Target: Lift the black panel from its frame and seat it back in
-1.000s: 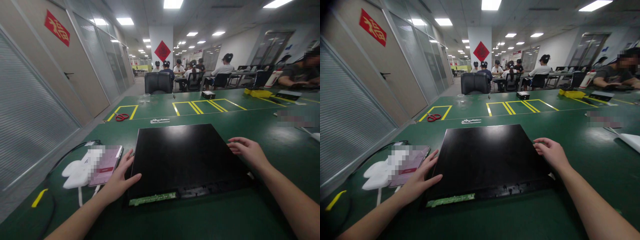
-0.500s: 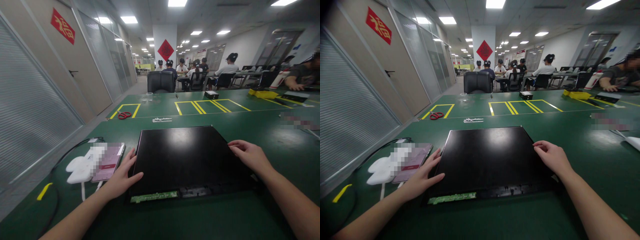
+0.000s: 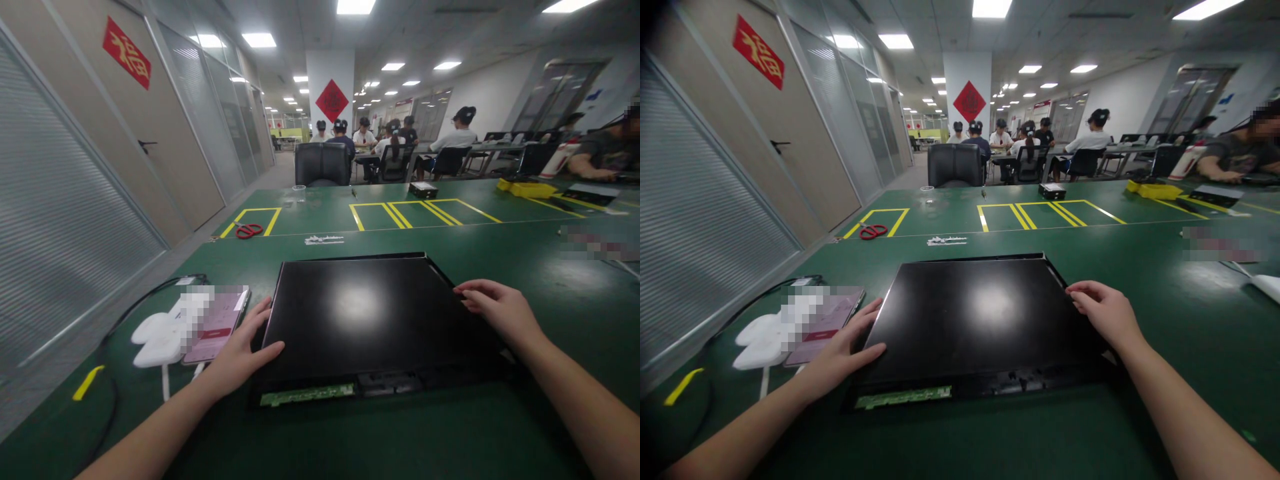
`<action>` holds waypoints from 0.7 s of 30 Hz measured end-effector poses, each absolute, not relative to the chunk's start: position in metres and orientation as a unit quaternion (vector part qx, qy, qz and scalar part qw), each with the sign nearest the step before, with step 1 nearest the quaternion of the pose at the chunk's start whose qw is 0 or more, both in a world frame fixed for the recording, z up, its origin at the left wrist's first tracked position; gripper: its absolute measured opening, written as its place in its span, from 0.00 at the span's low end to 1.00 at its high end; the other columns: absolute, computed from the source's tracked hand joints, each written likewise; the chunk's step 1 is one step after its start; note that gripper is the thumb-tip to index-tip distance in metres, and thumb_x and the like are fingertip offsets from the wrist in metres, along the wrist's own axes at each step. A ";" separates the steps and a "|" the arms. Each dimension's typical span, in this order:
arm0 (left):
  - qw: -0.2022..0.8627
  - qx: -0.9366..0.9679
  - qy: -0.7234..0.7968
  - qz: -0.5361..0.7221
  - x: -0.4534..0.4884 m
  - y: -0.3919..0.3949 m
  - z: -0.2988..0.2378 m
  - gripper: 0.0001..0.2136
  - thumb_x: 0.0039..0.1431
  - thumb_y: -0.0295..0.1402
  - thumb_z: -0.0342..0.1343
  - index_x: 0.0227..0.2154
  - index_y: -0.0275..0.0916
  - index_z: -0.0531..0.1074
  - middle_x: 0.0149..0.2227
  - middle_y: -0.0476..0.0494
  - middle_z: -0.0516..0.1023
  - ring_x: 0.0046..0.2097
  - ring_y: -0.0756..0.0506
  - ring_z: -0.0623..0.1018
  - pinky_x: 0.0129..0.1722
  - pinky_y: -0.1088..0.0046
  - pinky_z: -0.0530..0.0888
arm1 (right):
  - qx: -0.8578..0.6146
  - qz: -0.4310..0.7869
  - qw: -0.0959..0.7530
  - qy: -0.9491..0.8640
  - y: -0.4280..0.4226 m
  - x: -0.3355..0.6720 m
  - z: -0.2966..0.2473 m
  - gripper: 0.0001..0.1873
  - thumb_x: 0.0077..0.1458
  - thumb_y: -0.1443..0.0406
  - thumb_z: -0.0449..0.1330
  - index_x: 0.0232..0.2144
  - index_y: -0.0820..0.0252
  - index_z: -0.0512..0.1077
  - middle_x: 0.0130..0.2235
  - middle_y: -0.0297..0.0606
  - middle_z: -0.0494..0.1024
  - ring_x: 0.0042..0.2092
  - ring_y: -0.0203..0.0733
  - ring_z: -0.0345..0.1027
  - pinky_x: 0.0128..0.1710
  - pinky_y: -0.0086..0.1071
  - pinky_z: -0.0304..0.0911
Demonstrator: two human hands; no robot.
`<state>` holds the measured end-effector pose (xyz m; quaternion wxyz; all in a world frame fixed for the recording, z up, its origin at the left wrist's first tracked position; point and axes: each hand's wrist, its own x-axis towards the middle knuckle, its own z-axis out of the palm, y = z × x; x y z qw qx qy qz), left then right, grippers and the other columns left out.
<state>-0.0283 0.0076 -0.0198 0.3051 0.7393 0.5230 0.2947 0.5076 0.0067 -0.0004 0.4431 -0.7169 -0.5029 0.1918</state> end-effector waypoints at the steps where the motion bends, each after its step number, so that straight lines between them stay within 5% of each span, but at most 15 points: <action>1: 0.306 0.736 0.519 0.308 -0.029 0.008 -0.023 0.35 0.64 0.57 0.63 0.67 0.41 0.75 0.80 0.29 0.58 0.78 0.25 0.60 0.74 0.39 0.62 | -0.712 0.228 0.461 -0.478 0.007 0.507 0.001 0.14 0.48 0.52 0.65 0.32 0.51 0.83 0.37 0.40 0.88 0.37 0.49 0.82 0.38 0.42 0.77; 7: 0.288 0.749 0.518 0.296 -0.027 0.004 -0.021 0.34 0.65 0.57 0.62 0.67 0.43 0.74 0.80 0.30 0.57 0.78 0.24 0.61 0.73 0.38 0.65 | -0.700 0.308 0.458 -0.454 0.004 0.494 0.005 0.15 0.49 0.51 0.65 0.35 0.52 0.82 0.42 0.44 0.88 0.38 0.50 0.83 0.40 0.43 0.78; 12: 0.284 0.772 0.519 0.233 -0.020 0.000 -0.009 0.33 0.66 0.54 0.63 0.67 0.38 0.73 0.81 0.27 0.52 0.80 0.24 0.56 0.74 0.37 0.61 | -0.736 0.146 0.386 -0.537 0.000 0.494 0.005 0.18 0.49 0.49 0.64 0.36 0.51 0.84 0.39 0.41 0.88 0.43 0.55 0.82 0.48 0.47 0.74; 17: 0.267 0.776 0.524 0.226 -0.019 0.001 -0.011 0.32 0.66 0.51 0.63 0.66 0.39 0.74 0.81 0.27 0.54 0.79 0.23 0.57 0.74 0.36 0.62 | -0.787 0.096 0.258 -0.551 0.009 0.521 0.002 0.18 0.53 0.51 0.59 0.37 0.50 0.84 0.36 0.41 0.86 0.39 0.56 0.81 0.44 0.50 0.75; 21: 0.261 0.777 0.525 0.229 -0.019 0.002 -0.012 0.30 0.66 0.50 0.63 0.65 0.38 0.75 0.80 0.25 0.55 0.79 0.24 0.58 0.73 0.37 0.63 | -0.778 0.061 0.186 -0.598 0.018 0.536 -0.014 0.21 0.54 0.52 0.60 0.43 0.53 0.84 0.47 0.50 0.85 0.49 0.62 0.81 0.53 0.55 0.75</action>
